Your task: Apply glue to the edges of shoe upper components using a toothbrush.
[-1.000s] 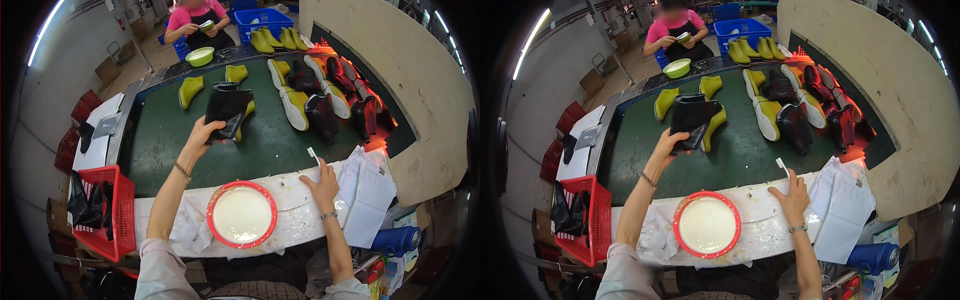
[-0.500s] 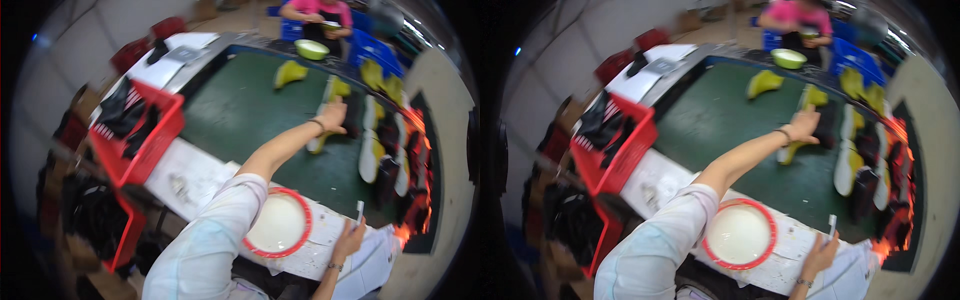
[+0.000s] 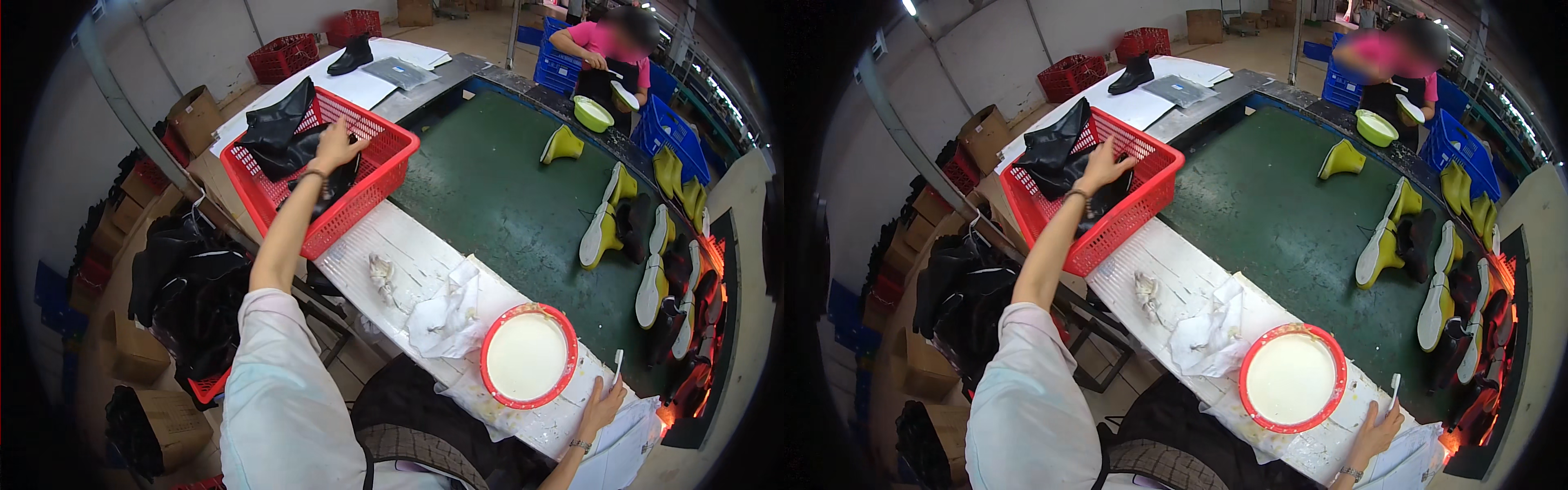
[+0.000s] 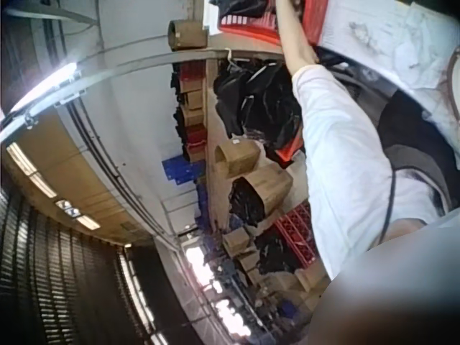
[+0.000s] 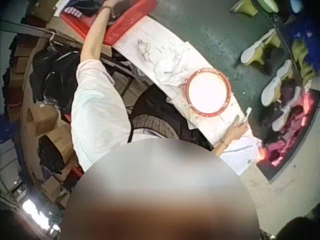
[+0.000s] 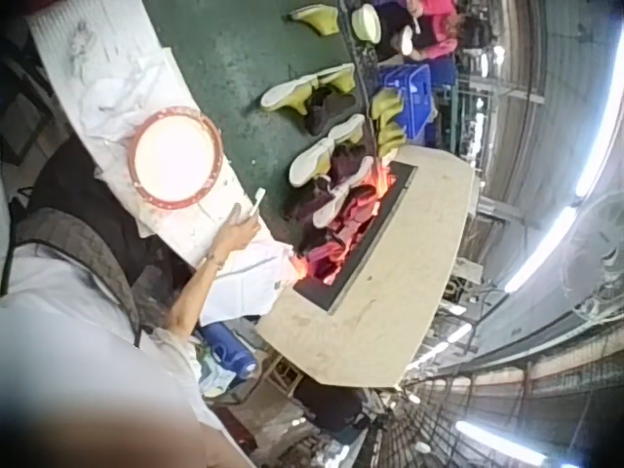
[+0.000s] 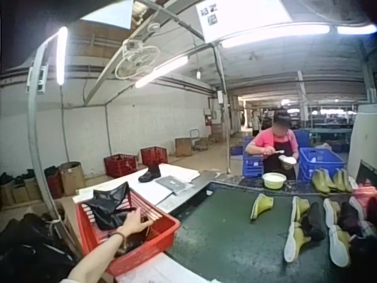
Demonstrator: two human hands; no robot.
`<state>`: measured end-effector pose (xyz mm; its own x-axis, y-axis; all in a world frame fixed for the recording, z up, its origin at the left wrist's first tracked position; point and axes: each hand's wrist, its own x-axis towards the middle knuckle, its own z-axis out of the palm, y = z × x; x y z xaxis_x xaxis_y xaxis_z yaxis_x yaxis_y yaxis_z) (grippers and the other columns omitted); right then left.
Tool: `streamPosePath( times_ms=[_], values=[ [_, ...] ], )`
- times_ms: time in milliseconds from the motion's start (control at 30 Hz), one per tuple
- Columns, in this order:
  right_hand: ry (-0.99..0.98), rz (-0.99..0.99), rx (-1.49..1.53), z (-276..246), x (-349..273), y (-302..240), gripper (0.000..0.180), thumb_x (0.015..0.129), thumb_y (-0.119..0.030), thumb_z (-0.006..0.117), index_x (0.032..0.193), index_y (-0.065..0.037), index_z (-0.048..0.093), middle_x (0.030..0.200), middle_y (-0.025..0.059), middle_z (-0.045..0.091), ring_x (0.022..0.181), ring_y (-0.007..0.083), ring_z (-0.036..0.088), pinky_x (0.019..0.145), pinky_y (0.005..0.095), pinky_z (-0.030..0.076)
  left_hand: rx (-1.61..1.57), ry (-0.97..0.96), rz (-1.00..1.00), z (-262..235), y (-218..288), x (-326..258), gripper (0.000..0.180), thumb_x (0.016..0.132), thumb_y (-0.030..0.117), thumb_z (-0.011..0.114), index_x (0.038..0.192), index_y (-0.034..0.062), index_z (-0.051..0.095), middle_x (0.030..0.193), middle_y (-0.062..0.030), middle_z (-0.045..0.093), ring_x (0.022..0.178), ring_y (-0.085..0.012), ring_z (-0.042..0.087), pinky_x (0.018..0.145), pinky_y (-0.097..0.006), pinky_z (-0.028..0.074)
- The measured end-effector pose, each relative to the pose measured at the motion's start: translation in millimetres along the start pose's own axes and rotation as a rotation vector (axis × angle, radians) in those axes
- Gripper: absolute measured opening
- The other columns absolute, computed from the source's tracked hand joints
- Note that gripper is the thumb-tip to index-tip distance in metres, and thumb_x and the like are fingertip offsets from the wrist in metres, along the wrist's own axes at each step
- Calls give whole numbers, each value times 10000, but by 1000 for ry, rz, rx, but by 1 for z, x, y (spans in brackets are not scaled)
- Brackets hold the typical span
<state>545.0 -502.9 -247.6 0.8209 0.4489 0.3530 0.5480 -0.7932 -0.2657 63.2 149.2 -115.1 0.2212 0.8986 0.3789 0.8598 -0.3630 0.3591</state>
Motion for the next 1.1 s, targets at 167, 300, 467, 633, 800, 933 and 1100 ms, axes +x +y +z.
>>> streamPosePath(
  times_ms=[167, 300, 467, 633, 800, 933, 1100],
  values=[
    [-3, -51, 41, 2, -6, 11, 560, 953, -348, 696, 1442, -112, 557, 1070, 95, 549, 1004, 285, 573, 844, 421, 492, 61, -663, -145, -5, -85, -24, 1385, 637, 829, 755, 1558, -91, 283, 1592, -298, 353, 1504, -338, 353, 1229, -385, 308],
    [-66, -63, 116, -2, -9, 2, 570, 943, -301, 701, 1449, -87, 549, 1060, 107, 549, 1009, 284, 561, 885, 411, 475, 238, -563, -98, 10, -101, -33, 1306, 599, 768, 800, 1519, -64, 392, 1527, -295, 456, 1423, -350, 472, 1175, -409, 394],
    [-73, -114, 184, -11, -24, -5, 589, 942, -258, 689, 1477, -83, 517, 1062, 129, 549, 993, 295, 554, 902, 420, 464, 45, -171, -123, -22, -65, -19, 796, 641, 538, 788, 1217, -2, 693, 1194, -263, 705, 1157, -384, 668, 1006, -430, 522],
    [-2, -125, 205, -21, -37, -21, 640, 953, -235, 667, 1537, -103, 441, 1096, 160, 567, 1007, 312, 559, 924, 427, 457, -38, -130, -50, -93, 1, 7, 739, 728, 587, 772, 1154, -13, 719, 1122, -253, 728, 1074, -362, 706, 933, -435, 541],
    [86, -84, 257, -9, -39, -19, 637, 977, -202, 636, 1561, -102, 402, 1173, 210, 608, 1038, 340, 587, 905, 443, 475, 75, -548, -8, -82, -29, 13, 964, 732, 781, 730, 1271, -17, 679, 1243, -279, 678, 1201, -380, 653, 1016, -409, 510],
    [81, 70, 427, -9, -40, -8, 573, 1013, -126, 600, 1556, -97, 420, 972, 67, 527, 819, 176, 488, 732, 314, 441, 301, 112, -375, -60, -75, 16, 892, 731, 392, 890, 1387, 45, 393, 1393, -238, 464, 1279, -480, 500, 974, -598, 518],
    [141, 163, 441, -22, -47, -16, 537, 1011, -112, 601, 1526, -88, 451, 892, 29, 473, 746, 136, 436, 654, 286, 401, 550, 242, -293, -64, -157, 19, 924, 682, 190, 839, 1425, -27, 335, 1429, -328, 472, 1399, -473, 410, 1067, -570, 456]
  ],
)
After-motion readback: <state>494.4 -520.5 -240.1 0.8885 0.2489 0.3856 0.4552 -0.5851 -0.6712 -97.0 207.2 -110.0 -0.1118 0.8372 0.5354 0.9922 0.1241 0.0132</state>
